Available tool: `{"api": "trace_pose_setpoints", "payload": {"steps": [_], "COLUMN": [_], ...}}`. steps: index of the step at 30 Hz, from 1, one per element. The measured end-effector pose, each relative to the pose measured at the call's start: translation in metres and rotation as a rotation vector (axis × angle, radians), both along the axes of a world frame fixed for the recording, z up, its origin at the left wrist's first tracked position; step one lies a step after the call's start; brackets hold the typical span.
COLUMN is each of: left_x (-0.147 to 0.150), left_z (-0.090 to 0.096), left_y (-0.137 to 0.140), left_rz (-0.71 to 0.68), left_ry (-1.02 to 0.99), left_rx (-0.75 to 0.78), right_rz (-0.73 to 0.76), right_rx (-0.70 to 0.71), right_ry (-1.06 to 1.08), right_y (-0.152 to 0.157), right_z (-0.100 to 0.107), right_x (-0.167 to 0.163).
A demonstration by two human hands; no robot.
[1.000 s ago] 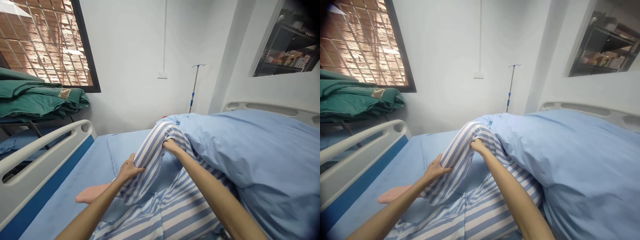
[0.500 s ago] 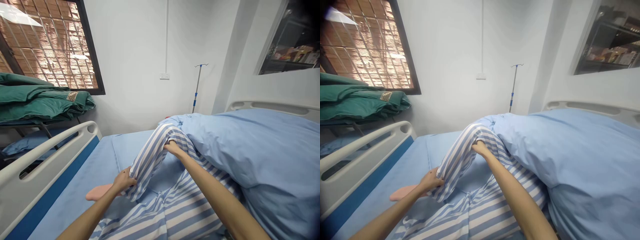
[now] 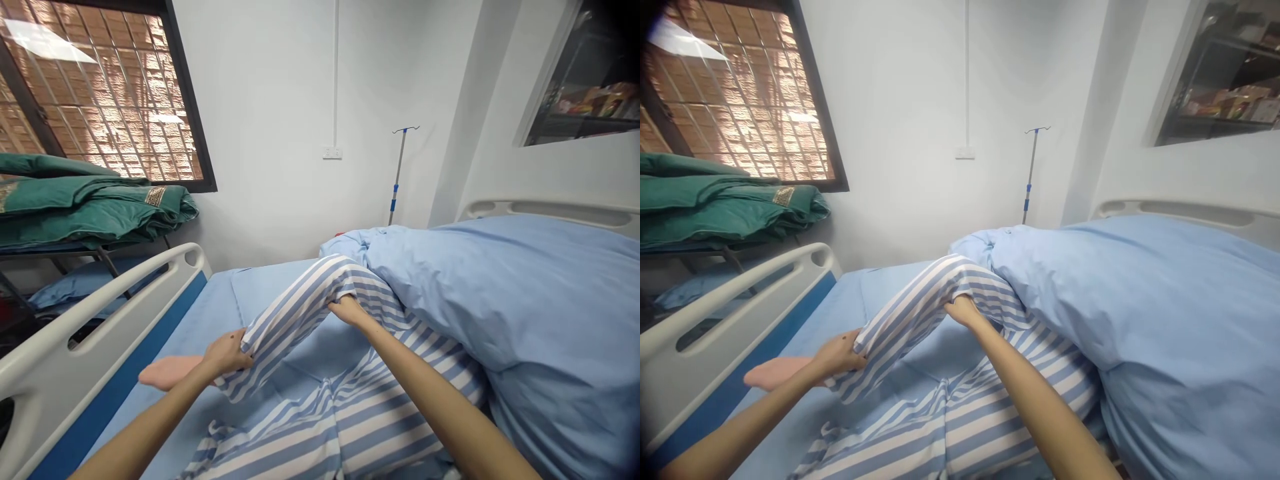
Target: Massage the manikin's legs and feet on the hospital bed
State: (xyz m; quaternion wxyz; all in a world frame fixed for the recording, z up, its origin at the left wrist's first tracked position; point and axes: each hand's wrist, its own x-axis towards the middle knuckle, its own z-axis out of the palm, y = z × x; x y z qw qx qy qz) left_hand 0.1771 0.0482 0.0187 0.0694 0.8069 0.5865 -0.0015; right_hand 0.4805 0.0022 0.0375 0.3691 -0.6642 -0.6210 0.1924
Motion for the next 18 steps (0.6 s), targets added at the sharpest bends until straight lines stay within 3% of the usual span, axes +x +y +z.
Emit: {"api": "trace_pose_setpoints", "payload": {"steps": [10, 18], "left_x": [-0.06, -0.072], "left_z": [0.034, 0.055], "left_y": [0.003, -0.008], "left_rz": [0.012, -0.018], "left_ry": [0.188, 0.324], "left_rx": [-0.005, -0.015], "right_rz": [0.053, 0.058], "right_rx": [-0.068, -0.112], "right_ry": [-0.104, -0.182], "right_y": [-0.013, -0.018], "right_z": [-0.045, -0.094], "right_x": [-0.029, -0.043]}}
